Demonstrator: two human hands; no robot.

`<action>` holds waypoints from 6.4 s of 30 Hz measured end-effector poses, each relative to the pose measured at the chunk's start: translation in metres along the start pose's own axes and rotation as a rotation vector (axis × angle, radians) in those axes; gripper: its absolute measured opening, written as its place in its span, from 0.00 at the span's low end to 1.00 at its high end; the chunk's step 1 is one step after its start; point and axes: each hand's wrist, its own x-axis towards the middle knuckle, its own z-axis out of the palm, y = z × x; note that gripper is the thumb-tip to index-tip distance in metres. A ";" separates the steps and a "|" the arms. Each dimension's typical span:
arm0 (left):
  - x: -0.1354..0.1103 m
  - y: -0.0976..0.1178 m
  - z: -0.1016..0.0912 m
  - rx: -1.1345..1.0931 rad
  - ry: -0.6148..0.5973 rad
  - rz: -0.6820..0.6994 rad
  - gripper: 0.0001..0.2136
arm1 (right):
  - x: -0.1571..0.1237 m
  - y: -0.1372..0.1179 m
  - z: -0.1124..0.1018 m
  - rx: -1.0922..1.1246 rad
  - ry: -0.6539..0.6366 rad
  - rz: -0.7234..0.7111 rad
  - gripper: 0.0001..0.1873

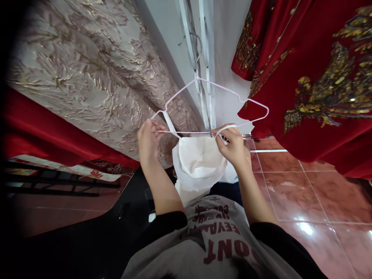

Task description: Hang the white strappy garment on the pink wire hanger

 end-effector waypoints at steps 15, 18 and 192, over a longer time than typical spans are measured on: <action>-0.044 -0.034 0.044 -0.378 -0.037 0.066 0.16 | 0.008 0.015 -0.017 0.197 0.096 0.092 0.07; -0.041 -0.031 0.041 -0.350 -0.040 0.055 0.19 | 0.011 0.035 -0.043 0.221 0.363 0.167 0.07; 0.020 0.084 0.002 0.605 -0.514 0.380 0.07 | 0.019 0.011 -0.028 -0.058 -0.337 -0.044 0.31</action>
